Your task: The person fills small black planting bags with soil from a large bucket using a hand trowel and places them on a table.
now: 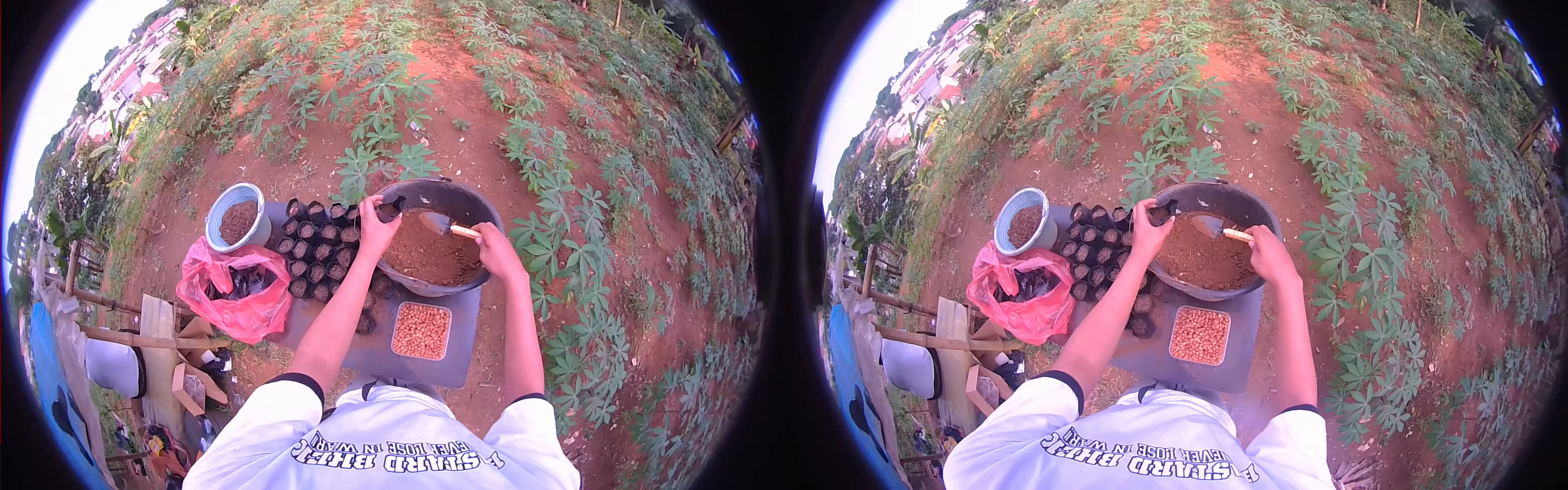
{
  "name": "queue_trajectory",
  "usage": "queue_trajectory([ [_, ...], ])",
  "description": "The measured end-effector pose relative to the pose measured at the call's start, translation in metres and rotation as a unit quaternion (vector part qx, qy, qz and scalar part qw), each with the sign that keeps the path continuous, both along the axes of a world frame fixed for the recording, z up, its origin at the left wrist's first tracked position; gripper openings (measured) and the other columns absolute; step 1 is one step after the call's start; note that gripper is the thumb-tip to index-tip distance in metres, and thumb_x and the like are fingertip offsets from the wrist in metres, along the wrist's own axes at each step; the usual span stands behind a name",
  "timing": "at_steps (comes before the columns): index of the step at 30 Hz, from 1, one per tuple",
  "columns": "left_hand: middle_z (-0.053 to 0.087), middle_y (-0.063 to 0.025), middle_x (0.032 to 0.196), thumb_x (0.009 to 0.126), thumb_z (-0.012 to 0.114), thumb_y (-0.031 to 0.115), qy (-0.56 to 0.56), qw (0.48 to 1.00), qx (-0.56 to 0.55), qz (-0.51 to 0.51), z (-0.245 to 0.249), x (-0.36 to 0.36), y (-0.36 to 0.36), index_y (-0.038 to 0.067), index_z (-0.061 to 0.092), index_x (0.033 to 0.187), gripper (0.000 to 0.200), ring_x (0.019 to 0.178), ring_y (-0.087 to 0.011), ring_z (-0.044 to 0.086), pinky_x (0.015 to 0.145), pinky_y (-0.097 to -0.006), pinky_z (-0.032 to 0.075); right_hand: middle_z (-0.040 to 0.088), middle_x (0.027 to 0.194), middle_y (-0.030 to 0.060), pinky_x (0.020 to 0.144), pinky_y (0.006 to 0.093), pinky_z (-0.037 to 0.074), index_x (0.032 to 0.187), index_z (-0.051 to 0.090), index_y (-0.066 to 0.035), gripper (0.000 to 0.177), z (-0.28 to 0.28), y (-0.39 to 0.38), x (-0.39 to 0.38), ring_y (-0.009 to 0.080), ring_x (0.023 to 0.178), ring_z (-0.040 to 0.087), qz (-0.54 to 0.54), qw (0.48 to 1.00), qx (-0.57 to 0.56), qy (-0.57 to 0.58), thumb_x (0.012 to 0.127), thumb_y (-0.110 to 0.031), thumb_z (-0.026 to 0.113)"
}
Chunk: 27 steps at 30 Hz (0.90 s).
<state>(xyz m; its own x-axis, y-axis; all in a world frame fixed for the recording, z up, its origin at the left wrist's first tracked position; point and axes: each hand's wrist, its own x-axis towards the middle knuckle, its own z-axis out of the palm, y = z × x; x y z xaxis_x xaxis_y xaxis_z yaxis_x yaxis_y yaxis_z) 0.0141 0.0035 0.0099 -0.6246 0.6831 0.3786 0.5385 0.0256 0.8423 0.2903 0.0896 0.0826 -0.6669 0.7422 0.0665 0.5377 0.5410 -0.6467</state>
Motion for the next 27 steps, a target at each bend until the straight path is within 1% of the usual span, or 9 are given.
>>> queue_trajectory([
  [7,0.048,-0.0157,0.117,0.069,0.083,0.011,-0.021,1.000,-0.010,-0.003,0.008,0.004,0.000,0.003,0.047,0.120,0.063,0.112,-0.0315,0.051,0.099,-0.0406,0.045,0.061,0.106,0.0188,0.091,0.0430,0.046,0.111,0.060,0.001,0.020,0.045,-0.011,0.028,0.0378,0.103,0.059,-0.033,0.999,-0.003,0.031,0.093,-0.002,0.051],
  [10,0.046,-0.0146,0.117,0.068,0.083,0.009,0.013,1.000,-0.006,-0.019,0.004,0.002,-0.001,0.004,0.046,0.121,0.065,0.110,-0.0300,0.051,0.098,-0.0404,0.045,0.061,0.105,0.0186,0.090,0.0429,0.045,0.111,0.060,0.001,0.020,0.058,-0.011,0.030,0.0375,0.102,0.059,-0.008,0.998,0.034,0.046,0.093,-0.002,0.052],
  [13,0.046,-0.0143,0.116,0.067,0.083,0.008,0.011,0.999,0.009,-0.045,0.003,0.001,-0.002,0.004,0.046,0.122,0.066,0.109,-0.0294,0.051,0.098,-0.0401,0.045,0.061,0.103,0.0181,0.090,0.0420,0.045,0.112,0.060,0.001,0.020,0.076,-0.016,0.027,0.0370,0.099,0.059,-0.024,0.999,0.013,0.044,0.094,-0.003,0.053],
  [15,0.046,-0.0144,0.117,0.066,0.083,0.007,0.007,0.998,0.010,-0.058,0.001,0.000,-0.001,0.004,0.046,0.122,0.067,0.110,-0.0302,0.052,0.098,-0.0405,0.045,0.060,0.101,0.0175,0.088,0.0413,0.045,0.113,0.059,0.001,0.020,0.080,-0.018,0.025,0.0363,0.096,0.059,-0.014,0.998,0.002,0.067,0.094,-0.003,0.053],
  [20,0.045,-0.0159,0.120,0.065,0.083,0.006,-0.005,0.995,0.015,-0.100,0.004,-0.003,-0.005,0.006,0.045,0.125,0.071,0.114,-0.0337,0.052,0.099,-0.0421,0.045,0.059,0.098,0.0155,0.086,0.0383,0.045,0.114,0.059,0.001,0.021,0.085,-0.039,0.011,0.0316,0.093,0.059,-0.063,0.995,0.018,0.071,0.095,-0.003,0.053],
  [21,0.045,-0.0162,0.120,0.065,0.083,0.005,-0.012,0.994,0.013,-0.106,0.008,-0.002,-0.006,0.006,0.045,0.126,0.072,0.115,-0.0340,0.052,0.100,-0.0422,0.044,0.059,0.097,0.0149,0.085,0.0374,0.045,0.115,0.059,0.001,0.021,0.089,-0.046,0.007,0.0301,0.092,0.058,-0.077,0.995,0.009,0.069,0.095,-0.002,0.053],
  [22,0.043,-0.0175,0.122,0.066,0.082,0.003,-0.028,0.993,0.012,-0.117,0.012,0.000,-0.008,0.006,0.043,0.128,0.073,0.116,-0.0365,0.051,0.101,-0.0430,0.044,0.058,0.095,0.0139,0.085,0.0360,0.045,0.115,0.059,0.000,0.021,0.089,-0.051,0.002,0.0281,0.091,0.058,-0.082,0.995,0.006,0.064,0.095,-0.002,0.054],
  [25,0.042,-0.0188,0.121,0.067,0.080,0.002,-0.024,0.989,0.037,-0.138,0.014,0.001,-0.009,0.005,0.042,0.128,0.072,0.118,-0.0395,0.049,0.102,-0.0443,0.043,0.060,0.097,0.0126,0.085,0.0358,0.046,0.115,0.058,0.001,0.021,0.095,-0.064,-0.014,0.0267,0.090,0.058,-0.084,0.996,-0.001,0.044,0.095,-0.001,0.053],
  [27,0.042,-0.0194,0.121,0.067,0.080,0.002,-0.029,0.987,0.047,-0.154,0.014,-0.001,-0.010,0.005,0.042,0.128,0.072,0.118,-0.0407,0.049,0.102,-0.0449,0.043,0.059,0.094,0.0119,0.084,0.0352,0.046,0.114,0.059,0.001,0.020,0.093,-0.069,-0.023,0.0252,0.089,0.057,-0.092,0.995,0.009,0.035,0.095,0.000,0.053],
])
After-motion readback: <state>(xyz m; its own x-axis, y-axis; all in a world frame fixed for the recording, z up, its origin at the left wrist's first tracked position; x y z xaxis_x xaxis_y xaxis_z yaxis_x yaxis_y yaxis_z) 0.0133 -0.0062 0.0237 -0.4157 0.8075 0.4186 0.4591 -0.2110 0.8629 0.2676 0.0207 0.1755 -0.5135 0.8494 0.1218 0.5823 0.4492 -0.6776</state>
